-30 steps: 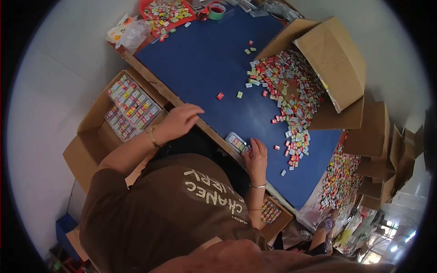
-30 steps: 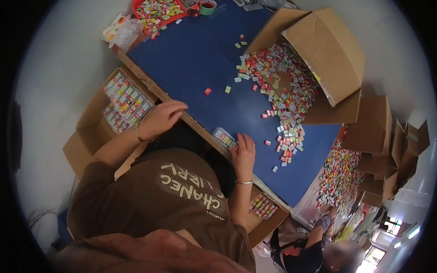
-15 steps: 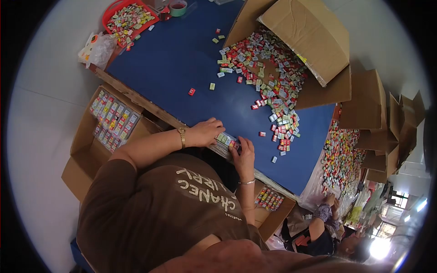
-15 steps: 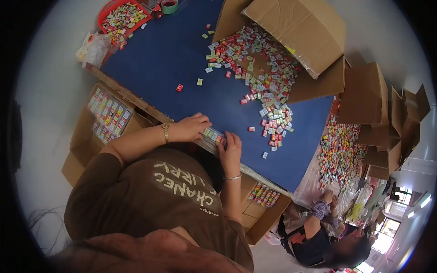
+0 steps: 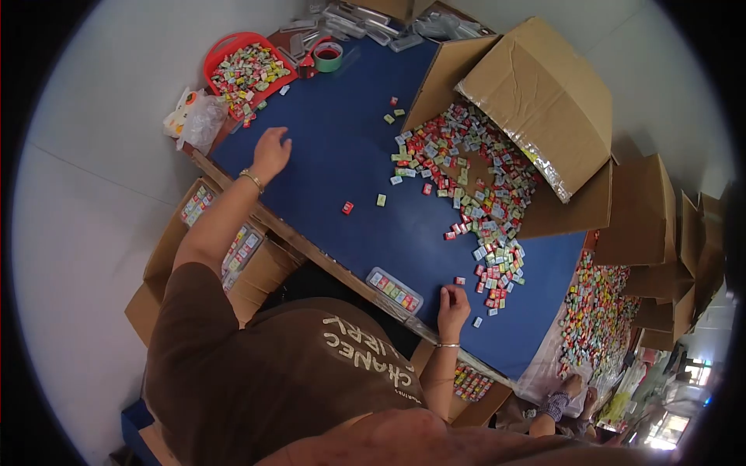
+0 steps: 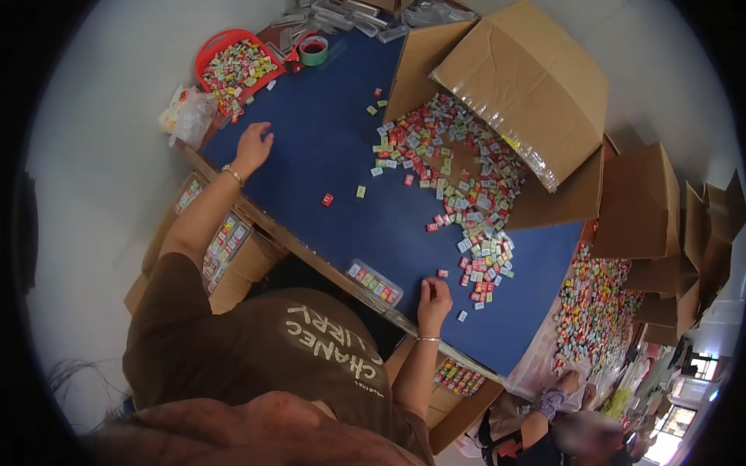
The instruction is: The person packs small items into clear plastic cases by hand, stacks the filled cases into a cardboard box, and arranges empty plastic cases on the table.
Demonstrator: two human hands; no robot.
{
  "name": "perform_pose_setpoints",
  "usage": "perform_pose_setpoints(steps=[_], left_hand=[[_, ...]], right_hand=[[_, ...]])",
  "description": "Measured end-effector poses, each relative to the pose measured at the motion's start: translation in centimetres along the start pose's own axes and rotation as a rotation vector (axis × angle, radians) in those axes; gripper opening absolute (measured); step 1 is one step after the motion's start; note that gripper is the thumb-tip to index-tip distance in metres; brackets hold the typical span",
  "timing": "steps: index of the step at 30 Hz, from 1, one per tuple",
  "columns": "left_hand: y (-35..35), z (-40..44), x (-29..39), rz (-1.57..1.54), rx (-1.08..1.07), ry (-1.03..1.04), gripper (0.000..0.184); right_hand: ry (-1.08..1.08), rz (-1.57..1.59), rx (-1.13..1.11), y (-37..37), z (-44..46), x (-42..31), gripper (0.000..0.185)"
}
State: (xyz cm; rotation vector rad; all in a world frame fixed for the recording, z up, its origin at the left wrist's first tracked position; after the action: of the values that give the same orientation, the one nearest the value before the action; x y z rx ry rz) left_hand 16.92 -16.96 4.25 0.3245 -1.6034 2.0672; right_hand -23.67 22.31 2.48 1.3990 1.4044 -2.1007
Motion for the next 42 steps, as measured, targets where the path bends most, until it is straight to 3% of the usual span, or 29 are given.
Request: perform_pose_setpoints(steps=[4,6,9,11,15,17,21,26,30,32,34,36,38,39,41,42], left_hand=[[-1.5,2.0,-4.1,0.186,0.034,0.0,0.031],[0.2,-0.7,-3.2,0.172,-0.051,0.126,0.034],[1.7,-3.8,-1.7,0.262,0.111,0.28,0.037],[2.0,-4.0,-1.3,0.351,0.137,0.218,0.039],[1.1,-2.7,-2.4,0.316,0.1,0.178,0.042],[-2.2,-0.4,-3.7,0.284,0.207,0.044,0.04],[-4.9,3.9,-8.5,0.462,0.386,-0.144,0.04],[-2.6,6.3,-12.9,0.702,0.193,-0.109,0.034],[-5.2,4.6,-9.5,0.541,0.386,-0.086,0.024],[-7.2,2.5,-6.9,0.187,0.631,-0.124,0.018],[-4.5,0.6,-4.1,0.038,0.43,0.149,0.014],[-2.8,-1.5,2.7,-0.077,0.078,0.452,0.011],[-1.0,-3.2,7.4,-0.094,-0.113,0.725,0.007],[-0.4,-3.5,8.4,-0.112,-0.106,0.714,0.007],[2.6,-4.6,10.3,-0.19,-0.526,0.834,0.007],[3.0,-3.5,10.6,-0.204,-0.519,0.833,0.007]], right_hand=[[-0.029,0.034,0.111,0.2,-0.4,0.3,0.008],[-0.036,0.0,0.16,0.1,-0.8,0.2,0.009],[-0.147,-0.08,0.233,0.4,-0.9,-0.1,0.008],[-0.057,-0.1,0.19,0.5,-1.1,0.0,0.004],[-0.223,-0.162,0.215,0.6,-0.9,-0.5,0.004],[-0.133,-0.137,0.202,0.8,-0.9,-0.4,0.004],[-0.164,-0.192,0.213,0.9,-0.9,0.2,0.006],[-0.181,-0.2,0.215,1.1,-1.0,1.0,0.005],[-0.139,-0.249,0.208,1.0,-0.9,0.9,0.006],[-0.147,-0.27,0.22,0.9,-0.9,-0.2,0.005],[-0.156,-0.3,0.237,1.4,-0.5,-1.0,0.005],[-0.114,-0.257,0.231,1.8,0.3,-1.2,0.004],[-0.212,-0.24,0.221,3.3,3.0,-5.7,0.005],[-0.293,-0.172,0.1,5.1,4.8,-9.6,0.005],[-0.434,-0.065,-0.101,9.0,9.0,-15.5,0.007],[-0.499,-0.022,-0.179,11.2,11.6,-17.8,0.009]])
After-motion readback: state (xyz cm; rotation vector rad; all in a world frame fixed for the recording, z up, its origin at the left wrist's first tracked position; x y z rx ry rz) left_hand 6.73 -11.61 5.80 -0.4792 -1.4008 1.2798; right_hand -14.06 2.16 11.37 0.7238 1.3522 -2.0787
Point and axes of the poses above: each hand's wrist, its own z-axis towards the middle knuckle, its own y-axis out of the palm, x = y × z, the point moved 6 cm from there along z, towards the middle knuckle, and after that the axes turned 6 degrees about z, right-handed, at the moved point
